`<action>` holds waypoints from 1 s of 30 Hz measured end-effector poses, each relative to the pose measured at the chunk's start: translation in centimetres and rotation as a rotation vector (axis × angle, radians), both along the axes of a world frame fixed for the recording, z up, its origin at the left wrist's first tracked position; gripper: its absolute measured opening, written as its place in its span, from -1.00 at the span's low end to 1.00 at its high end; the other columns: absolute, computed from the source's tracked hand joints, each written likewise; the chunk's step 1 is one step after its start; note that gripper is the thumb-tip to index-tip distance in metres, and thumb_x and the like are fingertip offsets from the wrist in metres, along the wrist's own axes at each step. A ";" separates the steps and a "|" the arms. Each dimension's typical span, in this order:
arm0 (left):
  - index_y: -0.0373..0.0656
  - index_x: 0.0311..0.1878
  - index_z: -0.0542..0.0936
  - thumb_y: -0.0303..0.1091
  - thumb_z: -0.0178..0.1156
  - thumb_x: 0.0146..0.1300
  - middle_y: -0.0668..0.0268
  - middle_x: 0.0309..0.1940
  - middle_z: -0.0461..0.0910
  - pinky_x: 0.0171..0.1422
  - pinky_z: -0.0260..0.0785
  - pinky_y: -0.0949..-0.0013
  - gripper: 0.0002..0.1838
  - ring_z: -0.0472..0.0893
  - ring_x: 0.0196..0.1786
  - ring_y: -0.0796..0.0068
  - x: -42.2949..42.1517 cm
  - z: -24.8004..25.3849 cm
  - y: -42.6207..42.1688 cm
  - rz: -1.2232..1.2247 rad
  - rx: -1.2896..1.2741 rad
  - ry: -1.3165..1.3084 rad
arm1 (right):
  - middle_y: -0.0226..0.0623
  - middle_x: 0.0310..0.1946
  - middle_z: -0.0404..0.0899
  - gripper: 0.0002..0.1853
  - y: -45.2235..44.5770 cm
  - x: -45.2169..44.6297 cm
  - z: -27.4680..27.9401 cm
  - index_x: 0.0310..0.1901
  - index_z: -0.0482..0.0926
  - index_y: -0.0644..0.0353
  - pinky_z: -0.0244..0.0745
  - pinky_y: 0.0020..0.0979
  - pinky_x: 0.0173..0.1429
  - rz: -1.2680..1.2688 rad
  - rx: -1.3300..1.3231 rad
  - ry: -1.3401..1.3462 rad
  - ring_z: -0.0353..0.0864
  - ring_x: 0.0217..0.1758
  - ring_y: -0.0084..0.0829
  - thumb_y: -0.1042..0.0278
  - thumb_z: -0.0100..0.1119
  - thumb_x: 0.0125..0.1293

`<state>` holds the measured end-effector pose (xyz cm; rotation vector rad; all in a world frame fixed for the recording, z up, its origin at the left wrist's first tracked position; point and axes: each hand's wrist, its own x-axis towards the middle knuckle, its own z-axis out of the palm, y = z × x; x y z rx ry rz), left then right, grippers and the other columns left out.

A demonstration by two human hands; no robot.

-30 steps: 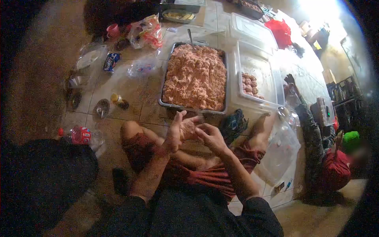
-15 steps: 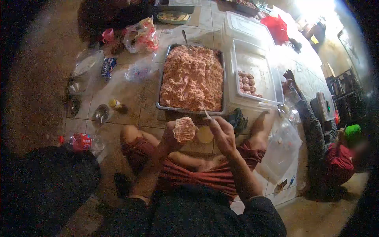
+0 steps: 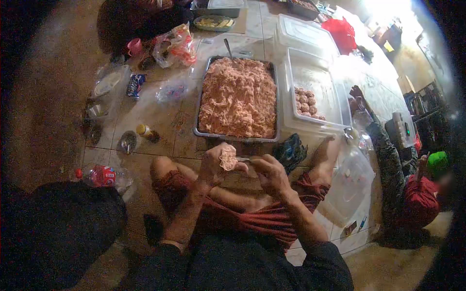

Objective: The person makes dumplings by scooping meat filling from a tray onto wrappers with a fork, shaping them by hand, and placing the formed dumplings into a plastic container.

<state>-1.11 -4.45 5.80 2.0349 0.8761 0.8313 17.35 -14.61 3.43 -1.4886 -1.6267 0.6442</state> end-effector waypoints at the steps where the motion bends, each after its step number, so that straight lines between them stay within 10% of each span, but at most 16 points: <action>1: -0.09 -0.33 0.53 -0.02 0.57 0.10 0.37 -0.45 0.52 -0.20 0.46 0.32 -0.56 0.52 -0.37 0.40 0.9 0.8 -0.6 0.183 0.001 0.058 | -0.15 -0.23 0.61 -0.70 -0.1 0.1 0.3 0.05 0.66 0.23 0.57 -0.25 0.04 -0.083 -0.015 -0.075 0.66 -0.20 -0.07 0.51 0.30 0.27; 3: -0.04 -0.37 0.48 -0.01 0.57 0.11 0.45 -0.53 0.45 -0.25 0.42 0.40 -0.55 0.46 -0.42 0.57 0.7 0.4 -0.2 0.423 -0.037 0.034 | -0.27 -0.18 0.64 -0.79 -0.4 0.4 -0.7 0.03 0.67 0.28 0.48 -0.42 -0.15 -0.107 -0.030 -0.026 0.61 -0.25 -0.36 0.46 0.25 0.41; 6: -0.13 -0.20 0.51 -0.09 0.58 0.11 0.31 -0.39 0.55 -0.17 0.51 0.28 -0.54 0.60 -0.32 0.39 -2.1 -3.5 2.8 -0.219 0.421 0.129 | -0.52 -0.26 0.56 -0.72 -1.7 -0.6 -0.8 0.07 0.65 0.33 0.44 -0.47 -0.10 -0.109 -0.361 0.563 0.47 -0.19 -0.62 0.31 0.07 0.59; 10: -0.17 -0.13 0.51 -0.20 0.50 0.23 0.38 -0.36 0.57 -0.17 0.52 0.34 -0.63 0.62 -0.29 0.53 -2.0 -7.1 2.3 -0.300 -0.620 -0.707 | -0.51 -0.22 0.57 -0.75 -3.5 -2.6 -7.0 0.11 0.64 0.34 0.44 -0.51 0.01 -0.075 -0.419 0.797 0.49 -0.14 -0.62 0.40 0.12 0.55; 13: -0.18 -0.11 0.52 -0.27 0.50 0.22 0.39 -0.35 0.58 -0.21 0.52 0.34 -0.64 0.64 -0.30 0.54 -2.6 -7.5 2.0 -0.079 -1.041 -0.671 | -0.46 -0.20 0.56 -0.78 -2.6 -3.2 -4.3 0.09 0.63 0.32 0.49 -0.45 0.04 0.079 -0.317 0.707 0.52 -0.08 -0.58 0.48 0.15 0.50; 15: -0.18 -0.09 0.53 -0.28 0.53 0.18 0.38 -0.32 0.61 -0.22 0.51 0.36 -0.62 0.63 -0.31 0.54 -2.5 -3.2 2.0 -0.327 -0.043 -0.175 | -0.25 -0.02 0.65 -0.73 -2.1 -2.9 -4.4 0.09 0.67 0.22 0.49 -0.41 0.13 0.066 -0.182 0.519 0.62 0.03 -0.39 0.50 0.24 0.38; 19: -0.17 -0.04 0.51 -0.25 0.60 0.10 0.44 -0.38 0.51 -0.20 0.49 0.39 -0.51 0.55 -0.32 0.56 -2.0 -3.4 1.4 -0.018 -0.011 -0.266 | -0.17 -0.06 0.63 -0.71 -0.7 -1.2 -1.5 0.06 0.68 0.21 0.52 -0.35 0.12 0.010 -0.172 0.086 0.66 0.00 -0.21 0.57 0.27 0.31; 24: -0.19 0.03 0.47 -0.17 0.62 0.11 0.45 -0.36 0.46 -0.18 0.51 0.41 -0.42 0.53 -0.32 0.52 -3.1 -2.4 1.8 -0.024 -0.132 -0.148 | -0.30 0.00 0.66 -0.71 -2.0 -0.5 -2.4 0.10 0.65 0.25 0.51 -0.38 0.19 -0.004 -0.403 0.614 0.63 0.06 -0.45 0.62 0.19 0.37; 27: -0.17 0.02 0.48 -0.11 0.61 0.12 0.42 -0.33 0.50 -0.18 0.50 0.41 -0.41 0.54 -0.30 0.53 -2.3 -0.1 1.0 -0.108 -1.115 -1.012 | -0.30 -0.02 0.67 -0.70 -2.5 -1.5 -5.6 0.15 0.62 0.29 0.47 -0.38 0.25 0.056 -0.398 0.626 0.59 0.13 -0.47 0.60 0.17 0.41; 30: -0.18 -0.01 0.51 -0.09 0.61 0.12 0.40 -0.34 0.54 -0.20 0.51 0.40 -0.44 0.56 -0.29 0.53 -2.4 -3.1 0.9 -0.031 -0.214 -0.258 | -0.30 -0.02 0.62 -0.71 -2.1 -3.3 -6.0 0.10 0.61 0.33 0.44 -0.40 0.24 0.126 -0.333 0.655 0.58 0.09 -0.45 0.49 0.21 0.38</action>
